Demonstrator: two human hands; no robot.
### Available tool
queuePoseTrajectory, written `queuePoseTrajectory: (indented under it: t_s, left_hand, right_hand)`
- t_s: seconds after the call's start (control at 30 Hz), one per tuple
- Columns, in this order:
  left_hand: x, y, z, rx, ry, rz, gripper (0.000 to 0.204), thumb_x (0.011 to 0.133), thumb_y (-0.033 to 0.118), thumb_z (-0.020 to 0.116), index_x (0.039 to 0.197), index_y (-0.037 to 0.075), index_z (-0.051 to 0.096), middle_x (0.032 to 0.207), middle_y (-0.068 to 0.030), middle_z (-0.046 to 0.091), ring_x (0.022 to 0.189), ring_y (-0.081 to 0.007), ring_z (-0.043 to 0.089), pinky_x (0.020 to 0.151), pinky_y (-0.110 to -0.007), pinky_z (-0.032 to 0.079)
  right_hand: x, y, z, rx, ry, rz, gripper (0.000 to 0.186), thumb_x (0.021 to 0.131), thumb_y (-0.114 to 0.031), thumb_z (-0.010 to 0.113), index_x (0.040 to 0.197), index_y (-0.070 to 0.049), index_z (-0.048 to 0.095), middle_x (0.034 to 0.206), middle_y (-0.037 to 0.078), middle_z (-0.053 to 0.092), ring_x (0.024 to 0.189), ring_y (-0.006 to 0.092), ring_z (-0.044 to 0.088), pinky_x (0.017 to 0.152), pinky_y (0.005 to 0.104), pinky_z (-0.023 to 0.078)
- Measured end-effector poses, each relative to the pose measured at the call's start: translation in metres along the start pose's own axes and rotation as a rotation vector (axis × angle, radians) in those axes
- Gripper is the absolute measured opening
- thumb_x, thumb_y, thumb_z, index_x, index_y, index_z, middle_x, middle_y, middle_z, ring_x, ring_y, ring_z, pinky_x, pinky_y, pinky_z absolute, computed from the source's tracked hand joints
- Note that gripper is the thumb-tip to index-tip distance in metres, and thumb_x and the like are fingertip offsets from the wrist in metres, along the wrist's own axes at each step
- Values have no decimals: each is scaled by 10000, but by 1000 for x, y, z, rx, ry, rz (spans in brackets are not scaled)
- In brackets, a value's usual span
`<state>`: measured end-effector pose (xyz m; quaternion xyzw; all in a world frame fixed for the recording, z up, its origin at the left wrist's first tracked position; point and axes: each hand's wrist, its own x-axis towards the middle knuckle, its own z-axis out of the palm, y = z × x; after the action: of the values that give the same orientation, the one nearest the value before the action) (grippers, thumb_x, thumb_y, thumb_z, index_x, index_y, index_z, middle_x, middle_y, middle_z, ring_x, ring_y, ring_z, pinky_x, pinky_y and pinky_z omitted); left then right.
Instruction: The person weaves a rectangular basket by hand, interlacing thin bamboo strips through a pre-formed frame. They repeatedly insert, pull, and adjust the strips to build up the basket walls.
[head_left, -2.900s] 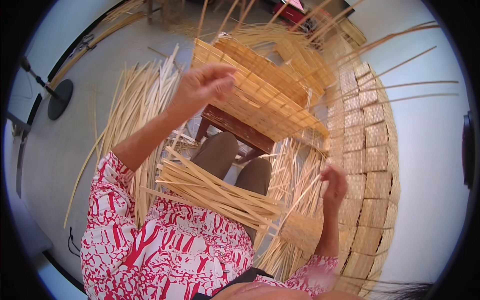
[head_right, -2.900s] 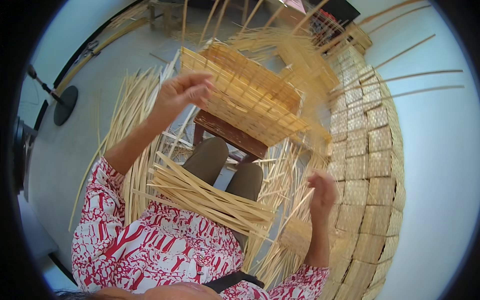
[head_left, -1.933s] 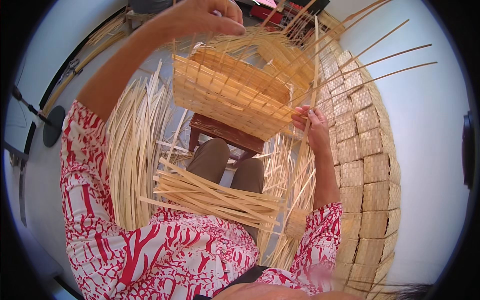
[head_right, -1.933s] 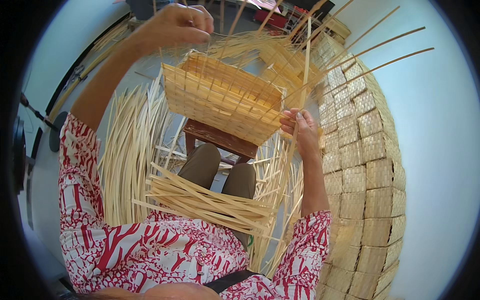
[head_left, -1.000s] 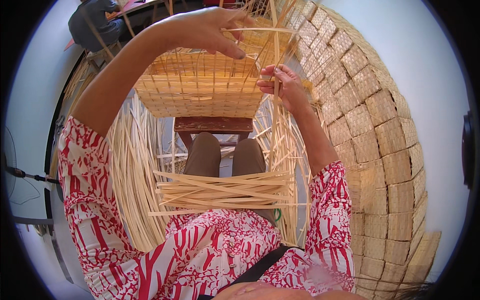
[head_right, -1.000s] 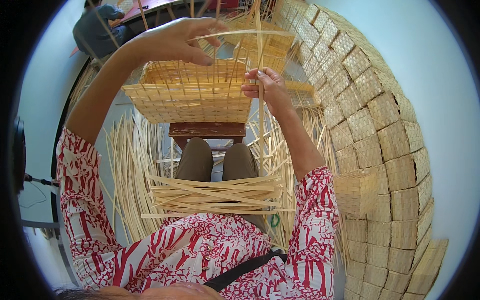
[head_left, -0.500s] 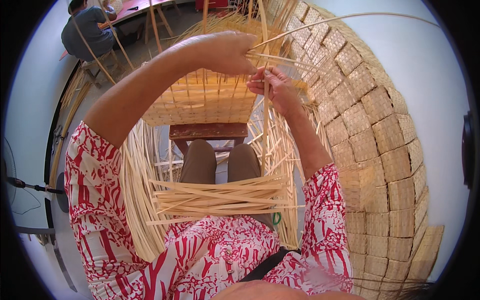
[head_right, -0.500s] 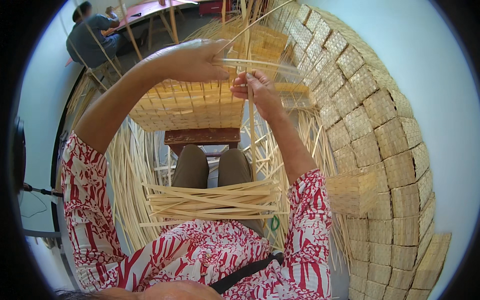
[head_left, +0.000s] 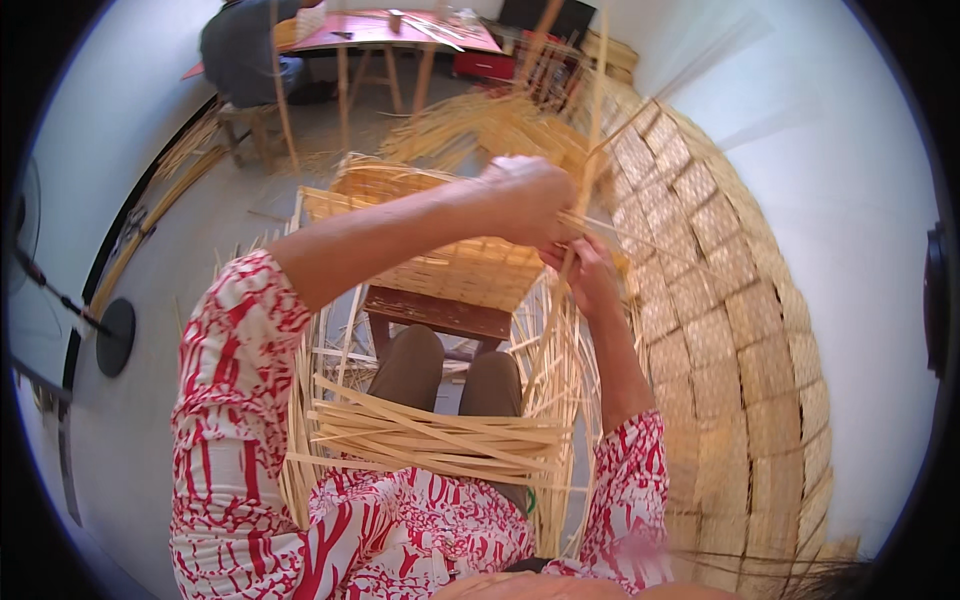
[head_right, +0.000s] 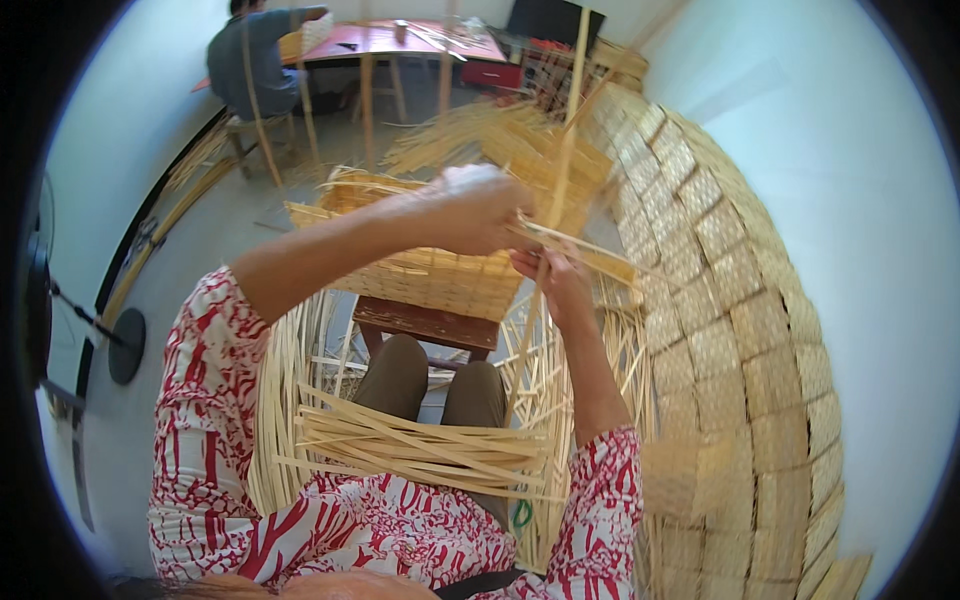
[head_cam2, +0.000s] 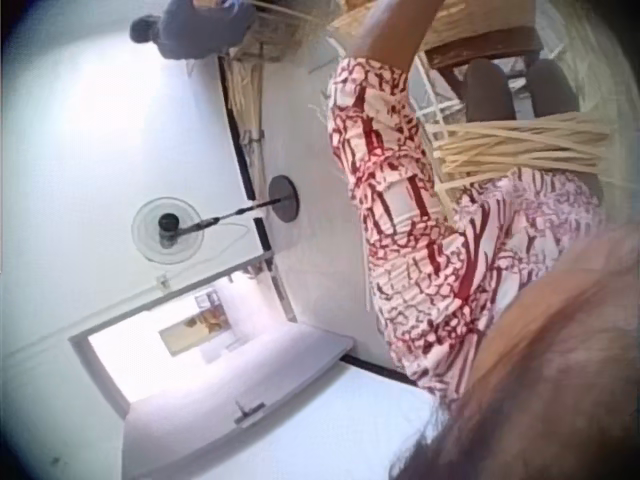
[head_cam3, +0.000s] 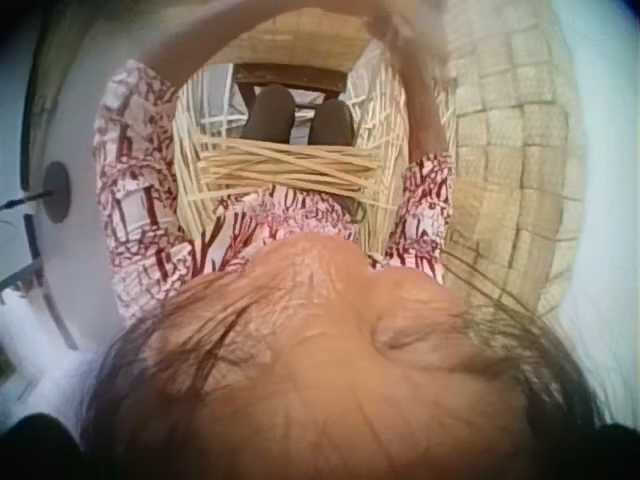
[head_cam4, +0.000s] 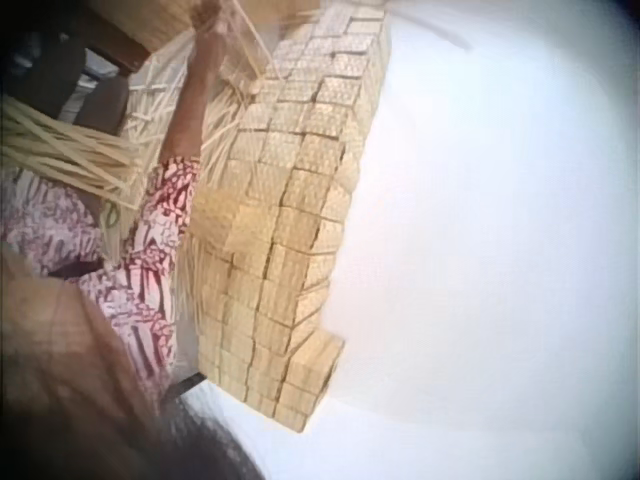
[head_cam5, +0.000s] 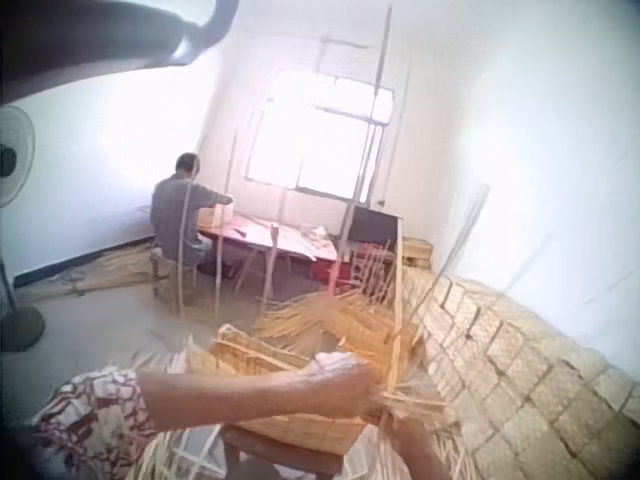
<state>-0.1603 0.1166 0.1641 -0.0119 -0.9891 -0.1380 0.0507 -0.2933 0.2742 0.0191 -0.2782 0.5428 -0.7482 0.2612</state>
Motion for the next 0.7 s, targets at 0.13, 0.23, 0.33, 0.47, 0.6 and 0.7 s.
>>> queuePoseTrajectory:
  t_s: [0.13, 0.23, 0.33, 0.47, 0.6, 0.7]
  left_hand:
    - [0, -11, 10, -138, 188, 202, 454, 742, 466, 703, 1078, 161, 716, 1007, -112, 717, 986, -306, 674, 830, -448, 531]
    - [-4, -9, 4, -239, -103, 287, 462, 723, 439, 716, 1093, 162, 709, 1023, -119, 714, 1011, -313, 663, 833, -459, 519]
    - [-22, -5, -4, -223, -47, 157, 433, 720, 412, 727, 1081, 173, 708, 1007, -124, 715, 979, -325, 666, 803, -447, 521]
    - [-19, -19, -1, -250, 29, 332, 300, 756, 357, 721, 982, 160, 711, 933, -113, 716, 920, -333, 673, 774, -440, 528]
    - [-31, -16, 4, 125, 167, 528, 135, 824, 215, 656, 881, 93, 667, 821, -93, 681, 822, -288, 683, 704, -389, 538]
    - [-32, -24, 37, 485, 319, 648, 82, 828, 152, 622, 833, 72, 612, 768, -59, 645, 773, -229, 680, 661, -342, 536]
  right_hand:
    - [-1, -1, 1, -42, -48, 58, 267, 1020, -114, 378, 1213, 32, 491, 1109, 201, 640, 988, 301, 681, 872, 391, 578]
    - [7, 12, -10, 32, -9, 44, 339, 1037, -127, 361, 1336, 11, 441, 1259, 176, 582, 1064, 269, 656, 903, 402, 568]
    - [4, 10, -4, 14, 0, 59, 404, 1039, -113, 336, 1427, -9, 384, 1369, 179, 521, 1121, 275, 632, 935, 420, 556]
    - [0, 4, 4, 166, 67, 49, 223, 1020, -77, 419, 1216, -14, 504, 1186, 143, 620, 952, 220, 680, 804, 368, 613]
    - [0, 5, -4, 137, 71, 41, 211, 1030, -96, 414, 1200, -46, 527, 1199, 129, 618, 927, 238, 682, 780, 352, 606]
    - [-14, -13, 0, -47, 104, -32, 217, 1039, -144, 411, 1174, -75, 566, 1124, 105, 651, 884, 216, 687, 725, 321, 586]
